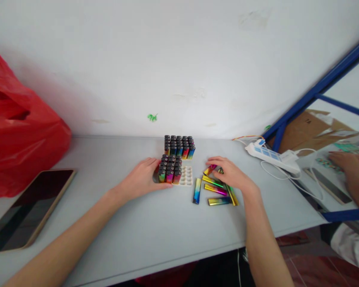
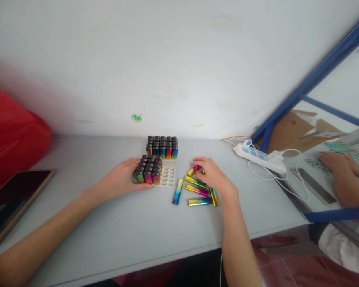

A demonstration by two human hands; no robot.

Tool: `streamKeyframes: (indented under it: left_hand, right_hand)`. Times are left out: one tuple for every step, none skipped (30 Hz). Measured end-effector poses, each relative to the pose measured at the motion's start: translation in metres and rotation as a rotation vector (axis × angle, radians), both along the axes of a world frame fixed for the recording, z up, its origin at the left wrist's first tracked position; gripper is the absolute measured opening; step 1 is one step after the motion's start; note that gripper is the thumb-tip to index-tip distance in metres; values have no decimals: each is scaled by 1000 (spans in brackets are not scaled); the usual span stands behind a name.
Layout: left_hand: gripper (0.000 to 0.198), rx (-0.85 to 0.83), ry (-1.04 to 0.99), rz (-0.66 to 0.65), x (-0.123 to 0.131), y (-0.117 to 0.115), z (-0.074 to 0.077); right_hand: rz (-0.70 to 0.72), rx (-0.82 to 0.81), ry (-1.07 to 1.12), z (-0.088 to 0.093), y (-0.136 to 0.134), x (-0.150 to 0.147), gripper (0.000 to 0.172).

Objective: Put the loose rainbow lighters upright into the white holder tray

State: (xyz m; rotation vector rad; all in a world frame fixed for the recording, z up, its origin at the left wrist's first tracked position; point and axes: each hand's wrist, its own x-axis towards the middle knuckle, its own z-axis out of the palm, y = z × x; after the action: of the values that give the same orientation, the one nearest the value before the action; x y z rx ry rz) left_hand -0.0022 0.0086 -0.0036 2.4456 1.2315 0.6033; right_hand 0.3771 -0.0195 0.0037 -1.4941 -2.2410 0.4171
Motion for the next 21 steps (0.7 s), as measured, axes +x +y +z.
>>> streamKeyframes:
  left_hand:
    - [72, 2, 3, -2, 0, 0, 0]
    - [72, 2, 5, -5, 0, 0, 1]
    - [73, 1, 5, -5, 0, 0, 1]
    - [73, -2, 5, -4, 1, 0, 1]
    - [73, -3, 5, 0, 1, 0, 1]
    - [73, -5, 3, 4, 1, 0, 2]
    - [73, -8, 0, 5, 1, 0, 2]
    - [73, -13, -4, 5, 1, 0, 2]
    - [73, -20, -10, 3, 1, 0, 2]
    - [72, -30, -18, 2, 1, 0, 3]
    - [71, -39, -26, 1, 1, 1, 4]
    - [69, -48, -33, -1, 1, 1, 5]
    - [67, -58, -38, -5, 0, 2, 6]
    - [65, -69, -40, -12, -1, 3, 7]
    - [64, -82, -38, -22, -3, 3, 8]
    - [64, -93, -31, -31, -4, 4, 9]
    - [64, -101, -22, -40, -5, 5, 10]
    - [64, -104, -14, -46, -6, 6, 11]
    - [63, -101, -10, -49, -7, 6, 12]
    - [61, -96, -8, -52, -8, 6, 13]
    - [60, -92, -8, -55, -8, 6, 13]
  right_hand:
    - [-8, -1, -7, 1, 1, -2, 36]
    - [-22, -3, -19, 2, 1, -3, 30]
    - [-42, -8, -33, 3, 2, -5, 23]
    - [-66, -12, -46, 3, 2, -8, 17]
    - [-91, -13, -53, 4, 3, -11, 12]
    - [-117, -6, -49, 5, 2, -14, 11]
    - [-140, 7, -30, 6, 2, -17, 11]
    - [-160, 24, 4, 7, 1, -21, 13]
    - [-179, 44, 49, 8, 1, -25, 15]
    - [-193, 64, 103, 9, 0, -29, 18]
    - [-202, 81, 164, 10, -1, -33, 20]
    - [-211, 94, 228, 10, -1, -38, 23]
    - [-221, 101, 297, 11, -1, -43, 26]
    - [-233, 102, 374, 11, -1, -48, 30]
    - [-249, 92, 457, 10, 0, -53, 34]
    - [-267, 72, 541, 8, 1, -58, 39]
    - [-285, 45, 619, 7, 2, -63, 44]
    - [-298, 15, 687, 5, 3, -68, 48]
    - [-304, -13, 745, 4, 4, -73, 52]
    - [-301, -37, 797, 3, 4, -78, 54]
    - [-287, -61, 850, 3, 3, -82, 55]
